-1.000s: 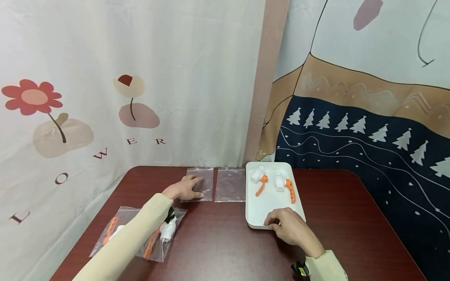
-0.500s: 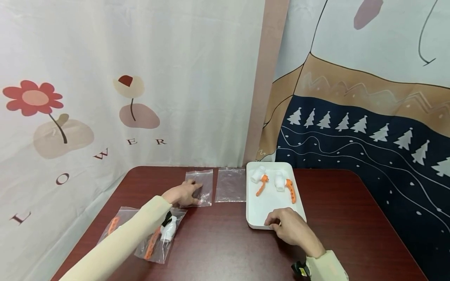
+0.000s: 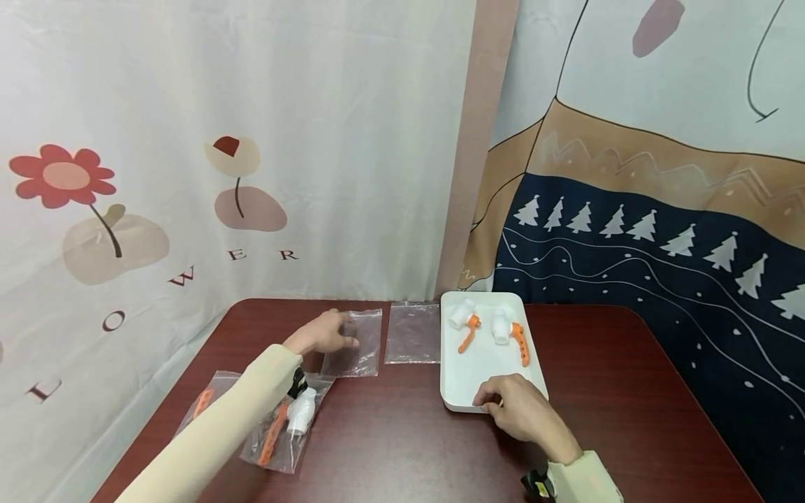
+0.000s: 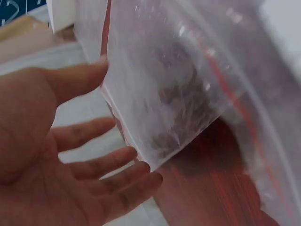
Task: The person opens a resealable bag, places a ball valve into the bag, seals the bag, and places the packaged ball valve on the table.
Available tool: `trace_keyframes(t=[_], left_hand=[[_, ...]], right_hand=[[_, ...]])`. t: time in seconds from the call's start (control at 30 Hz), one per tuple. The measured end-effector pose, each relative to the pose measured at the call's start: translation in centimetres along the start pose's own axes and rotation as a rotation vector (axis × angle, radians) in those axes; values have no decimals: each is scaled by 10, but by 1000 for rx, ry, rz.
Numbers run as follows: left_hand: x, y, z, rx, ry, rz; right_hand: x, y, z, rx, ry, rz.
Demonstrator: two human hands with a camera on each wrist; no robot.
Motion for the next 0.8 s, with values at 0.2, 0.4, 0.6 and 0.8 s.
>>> trace_keyframes(t=[0.2,0.4,0.6,0.8], left_hand=[[16,5,-21,-115,137,12],[24,10,-34,-129,272,56],[27,12,-37,-177,367,77],[31,8,-42,-164,465,69]], right_hand=[[0,0,1,5,0,3],[0,0,1,10,-5,1],[-1,0,1,5,-3,4],[-1,0,1,8,-7,6]])
Point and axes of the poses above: each hand's wrist, its own x-axis towards the middle knuckle, its own y-axis out of the back of the hand, z = x × y, the point moved 7 cm from there along x, towards the middle knuckle, and after that the axes turned 3 degrees about y, right-handed, at the moved point
